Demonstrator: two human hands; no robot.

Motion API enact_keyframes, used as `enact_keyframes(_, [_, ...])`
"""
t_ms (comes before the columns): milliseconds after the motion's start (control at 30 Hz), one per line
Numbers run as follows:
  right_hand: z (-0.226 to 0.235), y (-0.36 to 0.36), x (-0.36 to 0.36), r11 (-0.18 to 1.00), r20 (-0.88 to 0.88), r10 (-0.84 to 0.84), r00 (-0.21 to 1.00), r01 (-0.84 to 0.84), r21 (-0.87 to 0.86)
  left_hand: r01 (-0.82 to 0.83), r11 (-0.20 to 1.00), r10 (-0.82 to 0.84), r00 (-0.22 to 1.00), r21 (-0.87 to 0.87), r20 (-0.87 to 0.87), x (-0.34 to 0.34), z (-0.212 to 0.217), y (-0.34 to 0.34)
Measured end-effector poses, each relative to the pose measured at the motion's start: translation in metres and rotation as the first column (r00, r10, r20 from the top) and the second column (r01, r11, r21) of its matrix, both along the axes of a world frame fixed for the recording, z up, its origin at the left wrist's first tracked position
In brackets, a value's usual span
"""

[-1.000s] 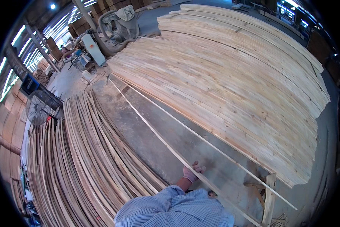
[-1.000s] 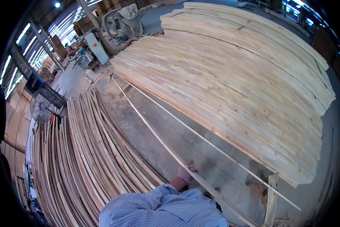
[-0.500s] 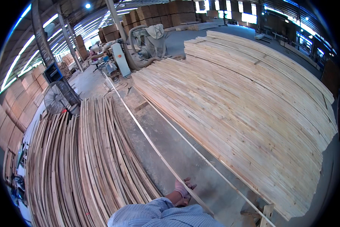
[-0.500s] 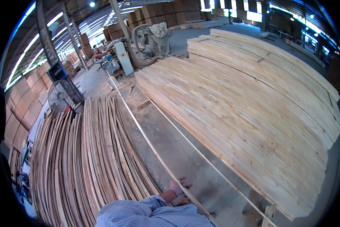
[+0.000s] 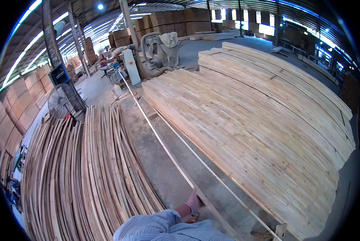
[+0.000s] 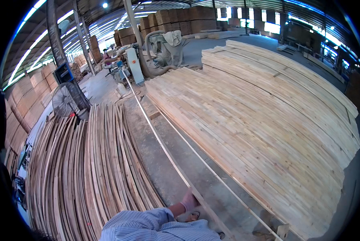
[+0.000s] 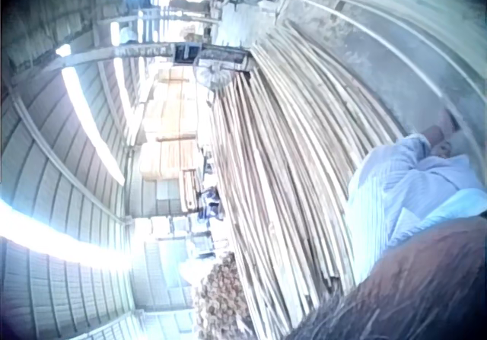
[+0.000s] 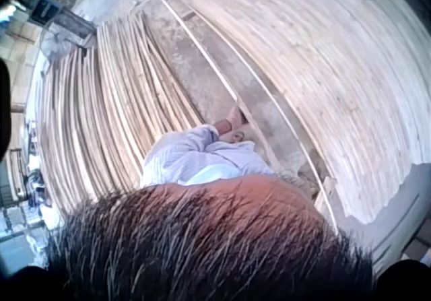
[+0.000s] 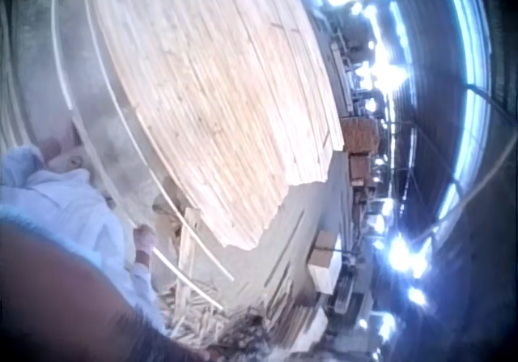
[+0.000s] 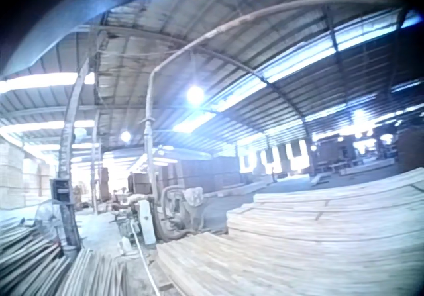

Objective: The person picks up long, thin wooden planks from a pile on the floor and places them onto a larger stack of planks. The person repeatedly lifts and stacks the planks by hand in a workshop environment.

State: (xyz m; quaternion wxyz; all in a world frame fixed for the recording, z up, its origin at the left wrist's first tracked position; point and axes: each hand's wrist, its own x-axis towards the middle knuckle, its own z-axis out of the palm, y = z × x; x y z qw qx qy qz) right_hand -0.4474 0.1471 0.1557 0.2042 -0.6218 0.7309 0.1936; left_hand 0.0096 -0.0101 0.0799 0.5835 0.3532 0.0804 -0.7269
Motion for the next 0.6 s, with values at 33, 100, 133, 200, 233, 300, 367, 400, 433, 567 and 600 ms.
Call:
enact_keyframes(33, [-0.012,-0.008,0.017,0.997,0.054,-0.016,0.998,0.02,-0.07,0.141,0.979,-0.113,0.977,-0.148,0.181,-0.028,0.004,0.017])
enact_keyframes(100, [0.003,-0.024,0.055,0.991,0.166,0.004,0.986,0.019,-0.135,0.339,0.911,-0.307,0.938,-0.237,0.162,-0.057,-0.012,0.043])
enact_keyframes(133, [0.036,-0.039,0.087,0.991,0.225,0.027,0.974,0.003,-0.131,0.388,0.895,-0.408,0.911,-0.22,-0.055,-0.059,-0.03,0.052])
enact_keyframes(200, [0.056,-0.04,0.1,0.981,0.307,0.061,0.95,0.0,-0.195,0.342,0.934,-0.357,0.896,-0.103,-0.264,-0.061,-0.033,0.055])
enact_keyframes(233, [0.057,-0.036,0.093,0.964,0.329,0.079,0.941,0.012,-0.265,0.233,0.972,-0.225,0.944,0.006,-0.24,-0.067,-0.014,0.049])
enact_keyframes(300, [0.06,-0.028,0.076,0.922,0.357,0.12,0.926,0.029,-0.386,0.109,0.971,-0.091,0.991,0.212,-0.095,-0.063,0.005,0.035])
enact_keyframes(367, [0.057,-0.026,0.054,0.853,0.391,0.211,0.896,0.027,-0.521,0.053,0.981,-0.072,0.993,0.186,0.098,-0.048,0.007,0.028])
enact_keyframes(400, [0.036,-0.007,0.022,0.833,0.536,0.1,0.839,0.223,-0.506,0.026,0.985,-0.059,0.98,0.172,0.189,-0.043,0.007,0.026])
enact_keyframes(433, [0.059,-0.005,0.006,0.935,0.402,-0.01,0.916,0.151,-0.32,0.013,0.987,-0.044,0.98,0.161,0.194,-0.037,0.013,0.025])
enact_keyframes(567, [0.098,0.037,-0.088,0.931,0.341,-0.312,0.886,0.357,-0.073,-0.104,0.986,0.077,0.976,0.129,0.203,-0.016,0.039,0.004])
enact_keyframes(600, [0.108,0.044,-0.104,0.916,0.343,-0.365,0.866,0.399,-0.032,-0.153,0.98,0.125,0.971,0.129,0.203,-0.01,0.041,-0.001])
